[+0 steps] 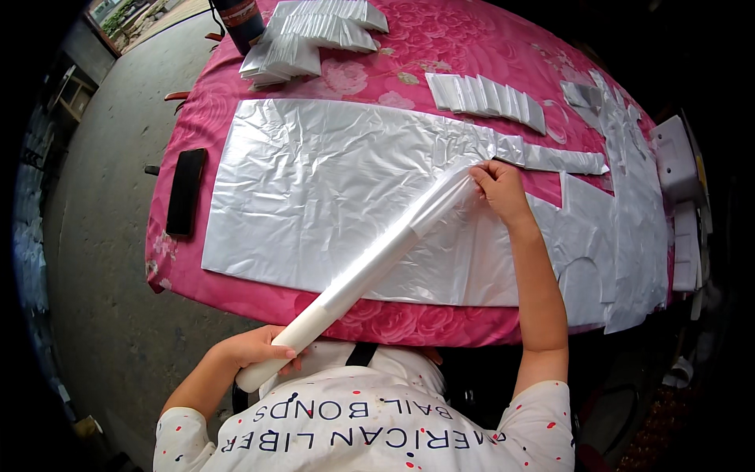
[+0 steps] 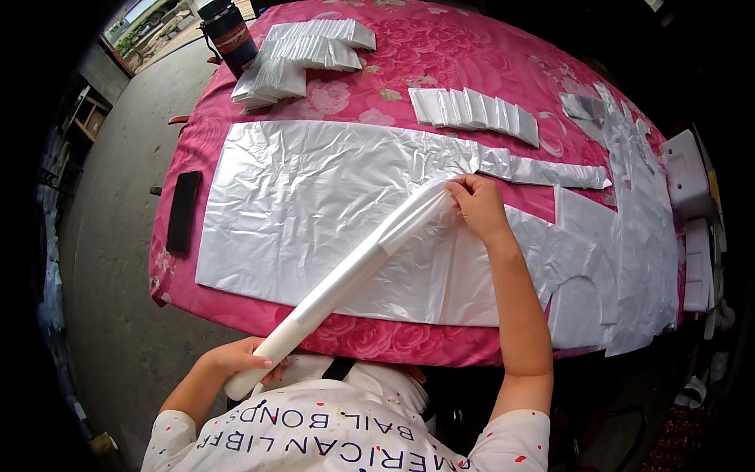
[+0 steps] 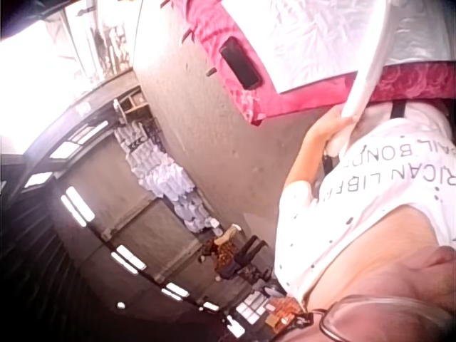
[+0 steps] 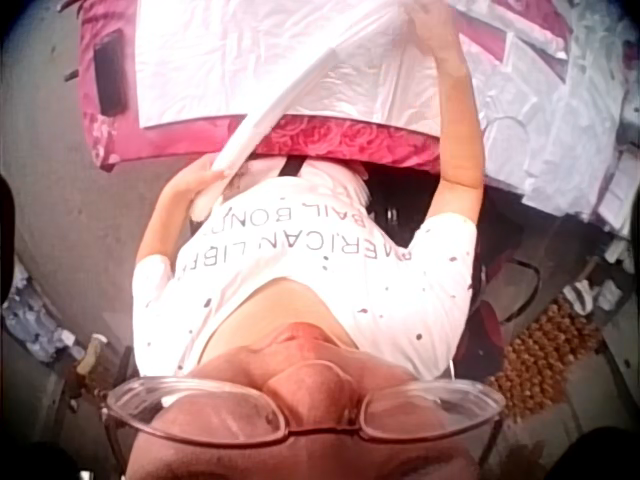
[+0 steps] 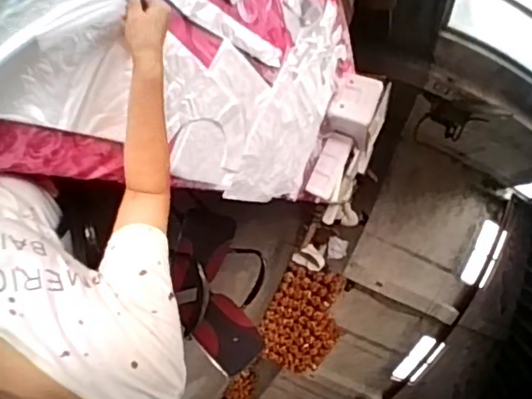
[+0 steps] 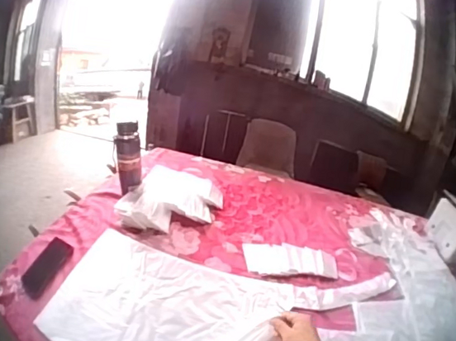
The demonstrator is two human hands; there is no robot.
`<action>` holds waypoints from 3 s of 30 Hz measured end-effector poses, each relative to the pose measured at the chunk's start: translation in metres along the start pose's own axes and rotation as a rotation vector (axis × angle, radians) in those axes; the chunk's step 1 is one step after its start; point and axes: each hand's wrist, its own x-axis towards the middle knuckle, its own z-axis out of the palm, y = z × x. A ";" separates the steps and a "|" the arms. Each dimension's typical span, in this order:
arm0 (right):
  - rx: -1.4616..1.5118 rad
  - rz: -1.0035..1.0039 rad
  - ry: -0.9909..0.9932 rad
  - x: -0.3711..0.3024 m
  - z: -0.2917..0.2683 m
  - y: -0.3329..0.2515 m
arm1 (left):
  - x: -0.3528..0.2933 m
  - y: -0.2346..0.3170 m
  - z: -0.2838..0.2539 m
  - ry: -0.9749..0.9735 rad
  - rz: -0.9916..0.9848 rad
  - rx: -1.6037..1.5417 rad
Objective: The person repeatedly unrolls a plastic wrap roll, places small white rectangular items onto the film, folds the wrap around each item, and stacks the wrapped units on a pink tablecloth. The person handles the items one at a time and accumulates a growing stack of wrapped pieces.
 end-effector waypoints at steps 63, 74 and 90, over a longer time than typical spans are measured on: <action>-0.694 -0.730 -0.225 -0.100 0.025 -0.023 | 0.116 0.026 0.105 0.544 0.912 1.820; -0.790 -0.854 0.127 0.022 0.049 -0.029 | 0.110 0.028 0.097 0.424 0.918 1.827; -0.536 -0.847 -0.431 -0.116 0.070 -0.015 | 0.079 0.037 0.057 0.276 1.301 1.652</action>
